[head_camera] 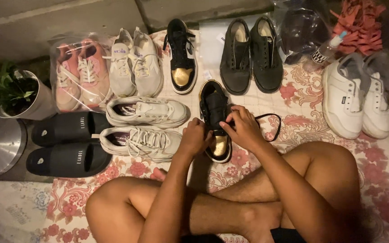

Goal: The person sits cross-legged on a rug and laces a black and gold sneaker. They thread the laces through the eyelets and tie them, handling the shoe and laces by hand.

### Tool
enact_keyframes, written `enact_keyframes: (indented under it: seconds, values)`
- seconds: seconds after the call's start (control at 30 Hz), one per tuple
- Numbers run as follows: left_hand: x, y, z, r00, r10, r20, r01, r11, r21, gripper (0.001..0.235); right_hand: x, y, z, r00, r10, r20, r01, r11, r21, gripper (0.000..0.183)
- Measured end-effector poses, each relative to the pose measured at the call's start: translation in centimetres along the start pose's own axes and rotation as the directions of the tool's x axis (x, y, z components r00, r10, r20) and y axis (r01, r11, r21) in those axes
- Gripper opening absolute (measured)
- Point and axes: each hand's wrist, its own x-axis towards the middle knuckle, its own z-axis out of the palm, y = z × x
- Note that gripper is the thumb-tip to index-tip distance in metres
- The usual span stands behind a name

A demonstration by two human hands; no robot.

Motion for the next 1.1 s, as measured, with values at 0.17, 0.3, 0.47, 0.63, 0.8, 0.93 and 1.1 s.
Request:
enact_keyframes:
  seconds: [0.17,0.3,0.47,0.63,0.8,0.93,1.1]
  values:
    - [-0.3,0.0,-0.7,0.999,0.007,0.033,-0.006,0.998,-0.055,0.038,0.0,0.7,1.3,0.999,-0.051,0.007,0.052,0.993,-0.11,0.03]
    - [-0.8,0.3,-1.5,0.999,0.039,0.034,-0.038,0.998,-0.042,0.039,0.0,-0.3,0.7,0.992,-0.124,-0.015,0.122,0.987,-0.104,0.028]
    - [-2.3,2.8,-4.5,0.995,0.05,-0.086,-0.066,0.978,-0.199,0.03,-0.1,0.7,2.3,0.998,0.026,-0.065,-0.006,0.956,0.293,0.013]
    - [-2.6,3.7,-5.3,0.993,0.072,-0.096,-0.108,0.881,-0.461,0.028,-0.1,-0.3,1.8,0.987,0.16,-0.02,-0.122,0.821,0.558,0.013]
    - [-1.2,1.1,-2.4,0.999,0.024,-0.04,-0.044,0.744,-0.667,0.02,0.1,-1.4,0.1,0.98,0.183,0.077,-0.188,0.735,0.651,0.013]
    - [-1.4,1.1,-2.7,0.999,0.033,0.014,-0.015,0.743,-0.669,0.017,0.1,-1.7,-0.3,0.972,0.184,0.143,-0.232,0.714,0.661,0.017]
    - [-1.4,0.8,-3.3,0.995,0.03,0.09,0.041,0.721,-0.691,0.011,0.2,-2.6,-1.5,0.96,0.183,0.212,-0.279,0.57,0.773,0.019]
